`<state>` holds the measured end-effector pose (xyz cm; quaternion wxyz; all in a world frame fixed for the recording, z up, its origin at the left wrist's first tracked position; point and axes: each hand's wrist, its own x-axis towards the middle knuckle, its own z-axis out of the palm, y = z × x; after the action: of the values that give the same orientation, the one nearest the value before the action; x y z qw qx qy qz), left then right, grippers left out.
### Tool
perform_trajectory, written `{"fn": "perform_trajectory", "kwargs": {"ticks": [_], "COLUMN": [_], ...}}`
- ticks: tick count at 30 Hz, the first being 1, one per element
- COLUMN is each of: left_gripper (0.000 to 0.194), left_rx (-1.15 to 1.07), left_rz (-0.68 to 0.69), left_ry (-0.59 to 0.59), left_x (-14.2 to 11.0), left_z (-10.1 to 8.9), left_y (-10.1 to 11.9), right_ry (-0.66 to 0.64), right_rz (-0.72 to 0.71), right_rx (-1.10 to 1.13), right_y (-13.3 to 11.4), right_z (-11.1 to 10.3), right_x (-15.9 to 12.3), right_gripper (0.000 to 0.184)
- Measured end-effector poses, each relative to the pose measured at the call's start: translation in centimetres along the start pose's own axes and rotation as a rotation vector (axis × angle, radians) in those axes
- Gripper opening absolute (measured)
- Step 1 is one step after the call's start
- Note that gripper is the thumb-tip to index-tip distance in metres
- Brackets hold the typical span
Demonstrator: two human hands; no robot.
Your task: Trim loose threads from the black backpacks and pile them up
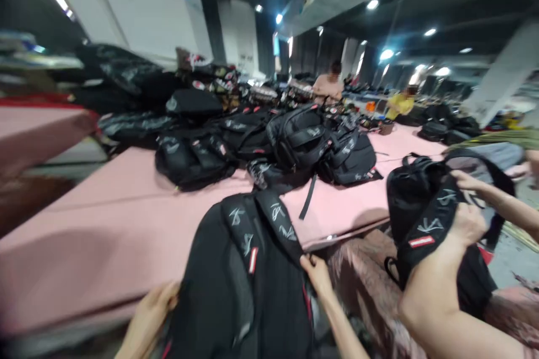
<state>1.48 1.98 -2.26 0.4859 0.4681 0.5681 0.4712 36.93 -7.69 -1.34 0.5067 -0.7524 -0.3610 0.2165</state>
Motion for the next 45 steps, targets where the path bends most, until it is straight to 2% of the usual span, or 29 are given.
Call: {"fn": "perform_trajectory", "kwargs": {"ticks": [1, 2, 3, 5, 6, 7, 10, 12, 16, 20, 24, 32, 35, 37, 39, 41, 43, 45], "left_gripper": [0.033, 0.032, 0.029, 0.024, 0.026, 0.026, 0.027, 0.026, 0.023, 0.02, 0.02, 0.021, 0.021, 0.024, 0.024, 0.019, 0.023, 0.04], "left_rx": [-0.248, -0.32, -0.353, -0.424, -0.456, -0.489, -0.575, -0.615, -0.646, -0.627, -0.577, -0.367, -0.268, -0.223, -0.183, 0.03, 0.445, 0.871], "left_rz": [-0.13, -0.198, -0.248, -0.337, -0.37, -0.393, -0.401, -0.378, -0.313, -0.262, -0.223, -0.128, -0.091, -0.078, -0.065, 0.007, 0.149, 0.283], "left_ry": [0.017, 0.031, 0.056, 0.066, 0.079, 0.084, 0.094, 0.086, 0.082, 0.095, 0.113, 0.133, 0.142, 0.13, 0.119, 0.131, 0.232, 0.33], "left_x": [0.3, 0.8, 1.3, 2.4, 2.9, 3.1, 3.2, 2.9, 2.5, 2.5, 2.6, 2.6, 2.4, 2.6, 3.0, 3.9, 5.0, 6.2], "left_z": [0.1, 0.1, -0.1, -0.6, -0.8, -1.1, -1.4, -1.4, -1.5, -1.6, -1.5, -1.0, -0.4, -0.7, -2.1, -4.6, -7.4, -9.3], "left_y": [-1.0, -2.0, -3.0, -4.6, -5.2, -5.6, -5.8, -5.6, -5.6, -5.7, -5.7, -5.7, -5.5, -5.0, -4.3, -3.3, -2.4, -1.7], "right_ry": [-0.044, -0.069, -0.017, 0.083, 0.076, 0.015, -0.34, -0.485, -0.579, -0.565, -0.567, -0.521, -0.528, -0.539, -0.553, -0.571, -0.603, -0.62], "right_rz": [0.015, 0.023, -0.003, -0.112, -0.182, -0.252, -0.442, -0.57, -0.856, -0.972, -1.046, -1.146, -1.147, -1.097, -1.003, -0.873, -0.724, -0.58], "right_rx": [-0.026, -0.057, -0.117, -0.25, -0.305, -0.347, -0.421, -0.467, -0.563, -0.679, -0.782, -0.862, -0.849, -0.808, -0.709, -0.542, -0.345, -0.189], "right_y": [1.1, 2.0, 2.5, 2.1, 1.3, 0.3, -3.3, -5.0, -5.9, -5.8, -6.0, -5.8, -5.5, -5.4, -5.5, -5.8, -6.2, -6.3], "right_z": [1.9, 3.2, 4.0, 5.2, 5.9, 6.7, 10.4, 13.6, 19.4, 22.5, 23.5, 24.1, 24.3, 24.2, 23.6, 22.3, 20.4, 18.6], "right_x": [-1.2, -2.1, -2.7, -3.0, -3.0, -3.1, -4.7, -6.2, -7.6, -7.2, -6.9, -6.9, -6.9, -6.9, -6.8, -6.4, -5.9, -5.3], "right_gripper": [0.034, 0.036, 0.039, 0.044, 0.045, 0.045, 0.041, 0.033, 0.017, 0.015, 0.012, 0.014, 0.017, 0.016, 0.014, 0.014, 0.016, 0.017]}}
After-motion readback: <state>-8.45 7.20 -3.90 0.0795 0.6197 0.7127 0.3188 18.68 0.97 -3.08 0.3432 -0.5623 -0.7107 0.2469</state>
